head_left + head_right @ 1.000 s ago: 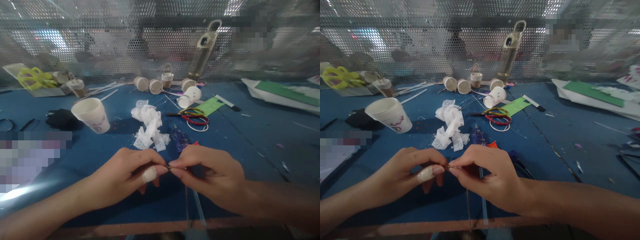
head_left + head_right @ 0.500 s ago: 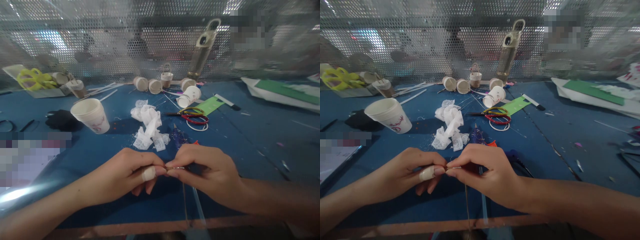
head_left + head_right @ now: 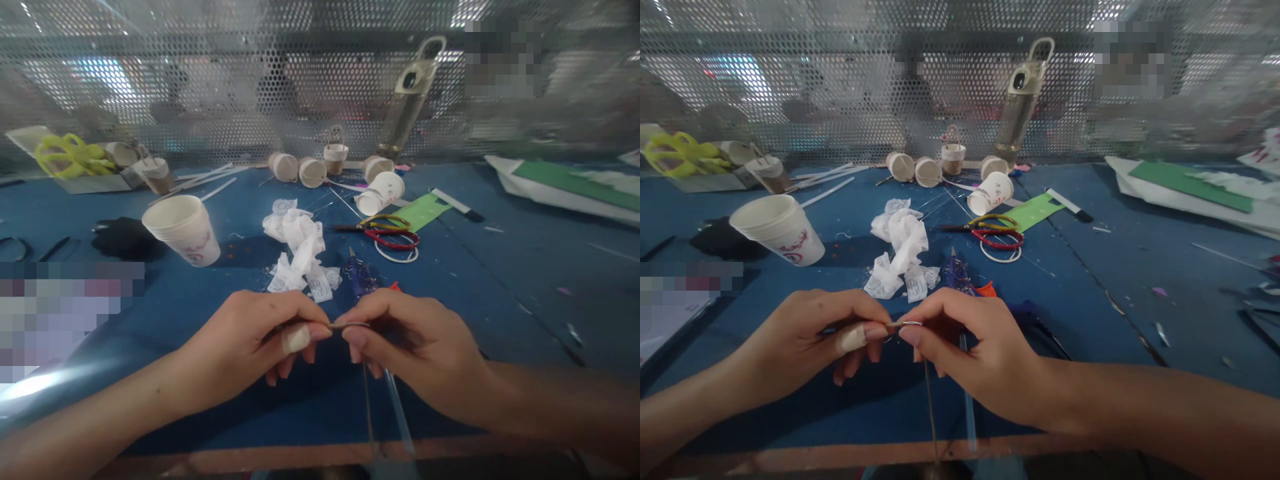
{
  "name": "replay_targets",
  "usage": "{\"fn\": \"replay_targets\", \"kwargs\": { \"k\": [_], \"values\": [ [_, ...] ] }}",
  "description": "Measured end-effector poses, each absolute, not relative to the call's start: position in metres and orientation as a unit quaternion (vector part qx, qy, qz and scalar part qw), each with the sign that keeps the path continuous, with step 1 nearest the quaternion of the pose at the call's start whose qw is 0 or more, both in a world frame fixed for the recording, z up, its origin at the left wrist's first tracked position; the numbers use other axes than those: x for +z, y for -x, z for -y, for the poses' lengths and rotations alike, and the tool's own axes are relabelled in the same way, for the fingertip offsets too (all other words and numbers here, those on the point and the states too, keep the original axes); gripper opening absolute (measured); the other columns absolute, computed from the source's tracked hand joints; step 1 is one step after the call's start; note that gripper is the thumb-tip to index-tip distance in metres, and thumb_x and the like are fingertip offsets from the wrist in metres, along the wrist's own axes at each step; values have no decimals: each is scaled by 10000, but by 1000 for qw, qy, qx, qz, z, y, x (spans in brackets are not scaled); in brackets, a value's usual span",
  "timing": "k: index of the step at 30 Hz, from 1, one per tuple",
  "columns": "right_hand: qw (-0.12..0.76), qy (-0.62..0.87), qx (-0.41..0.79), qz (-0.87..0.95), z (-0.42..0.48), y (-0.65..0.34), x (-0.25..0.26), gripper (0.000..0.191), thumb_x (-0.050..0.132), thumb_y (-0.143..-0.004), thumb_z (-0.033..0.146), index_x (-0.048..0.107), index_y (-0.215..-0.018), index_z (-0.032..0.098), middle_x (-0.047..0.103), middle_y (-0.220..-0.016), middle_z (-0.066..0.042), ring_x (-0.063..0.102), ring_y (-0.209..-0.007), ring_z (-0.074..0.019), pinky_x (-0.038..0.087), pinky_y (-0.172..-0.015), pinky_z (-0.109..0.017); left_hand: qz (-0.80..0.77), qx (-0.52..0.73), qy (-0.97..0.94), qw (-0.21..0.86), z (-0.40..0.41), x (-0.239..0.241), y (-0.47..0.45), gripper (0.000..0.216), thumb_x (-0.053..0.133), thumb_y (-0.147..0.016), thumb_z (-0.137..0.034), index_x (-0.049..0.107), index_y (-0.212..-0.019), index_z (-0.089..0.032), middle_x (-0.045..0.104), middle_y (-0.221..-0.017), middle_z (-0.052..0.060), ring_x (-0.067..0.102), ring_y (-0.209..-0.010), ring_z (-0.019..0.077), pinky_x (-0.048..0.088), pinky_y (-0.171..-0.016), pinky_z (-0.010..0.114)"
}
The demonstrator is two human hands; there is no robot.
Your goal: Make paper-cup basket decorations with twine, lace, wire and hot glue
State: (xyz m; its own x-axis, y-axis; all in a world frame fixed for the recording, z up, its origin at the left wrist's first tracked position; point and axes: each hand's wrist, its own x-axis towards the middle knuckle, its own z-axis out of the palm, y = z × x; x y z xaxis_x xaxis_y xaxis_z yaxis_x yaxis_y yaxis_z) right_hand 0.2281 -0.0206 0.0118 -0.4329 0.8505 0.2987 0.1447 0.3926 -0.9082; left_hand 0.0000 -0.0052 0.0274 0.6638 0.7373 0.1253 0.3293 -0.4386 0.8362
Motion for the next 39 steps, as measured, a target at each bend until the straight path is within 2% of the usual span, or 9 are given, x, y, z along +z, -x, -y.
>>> {"fn": "replay_targets", "kwargs": {
  "k": [6, 11, 16, 19, 23, 26, 34, 36, 39],
  "values": [
    [413, 343, 440, 720, 22, -227, 12, 23, 661, -922, 169, 672, -933, 185, 657, -642, 62, 584, -493, -41, 489, -473, -123, -280, 293, -910, 82, 5, 16, 5, 64, 541, -1018, -212, 593, -1052, -227, 756, -829, -46, 730, -666, 112, 502, -590, 180],
    [426, 350, 374, 746, 21, -226, 13, 59, 710, -874, 133, 702, -911, 177, 670, -657, 60, 585, -493, -40, 480, -471, -123, -269, 295, -917, 7, 9, 12, 7, 72, 501, -1026, -178, 560, -1057, -204, 777, -868, -22, 756, -699, 132, 484, -573, 207],
    [435, 358, 317, 763, 19, -227, 14, 76, 710, -864, 102, 719, -897, 170, 696, -659, 59, 599, -497, -34, 473, -479, -105, -293, 290, -910, 44, 10, 13, 4, 103, 509, -1018, -173, 583, -1075, -218, 780, -884, -27, 750, -694, 132, 470, -568, 205],
    [435, 355, 262, 785, 18, -228, 15, 89, 713, -854, 88, 735, -885, 169, 708, -658, 57, 609, -518, -33, 474, -510, -96, -347, 263, -872, 224, 8, 21, 0, 34, 602, -991, -257, 616, -995, -226, 745, -765, -68, 709, -603, 93, 469, -561, 164],
    [429, 335, 221, 809, 18, -229, 18, 91, 707, -838, 69, 741, -842, 152, 720, -663, 36, 625, -540, -48, 490, -540, -109, -341, 160, -761, 528, 3, 31, -2, 274, 464, -1054, -349, 646, -928, -186, 728, -773, -23, 679, -582, 74, 528, -601, 154],
    [426, 319, 230, 815, 18, -229, 19, 59, 713, -849, 87, 743, -844, 137, 722, -662, 24, 626, -529, -49, 496, -541, -105, -320, 138, -703, 620, 2, 31, -1, 286, 475, -1051, -368, 650, -931, -177, 735, -760, -6, 664, -565, 72, 531, -581, 148],
    [432, 306, 242, 813, 16, -229, 18, 32, 727, -867, 122, 754, -861, 138, 733, -669, 19, 626, -533, -53, 492, -530, -110, -334, 185, -758, 529, 4, 31, -2, 204, 566, -1011, -269, 674, -857, -189, 747, -762, -54, 683, -533, 36, 504, -572, 101],
    [428, 315, 258, 807, 16, -229, 19, 45, 740, -854, 116, 753, -879, 151, 743, -694, 25, 633, -545, -52, 498, -534, -108, -327, 207, -804, 451, 4, 28, -1, 167, 571, -1008, -232, 682, -887, -201, 746, -750, -67, 688, -525, 36, 489, -554, 98],
    [422, 346, 298, 783, 18, -229, 18, 68, 765, -834, 131, 735, -875, 176, 739, -703, 37, 646, -557, -57, 513, -533, -107, -308, 257, -888, 223, 6, 21, 3, 106, 580, -999, -190, 679, -971, -214, 741, -699, -66, 712, -572, 83, 486, -563, 145]
  ]
}}
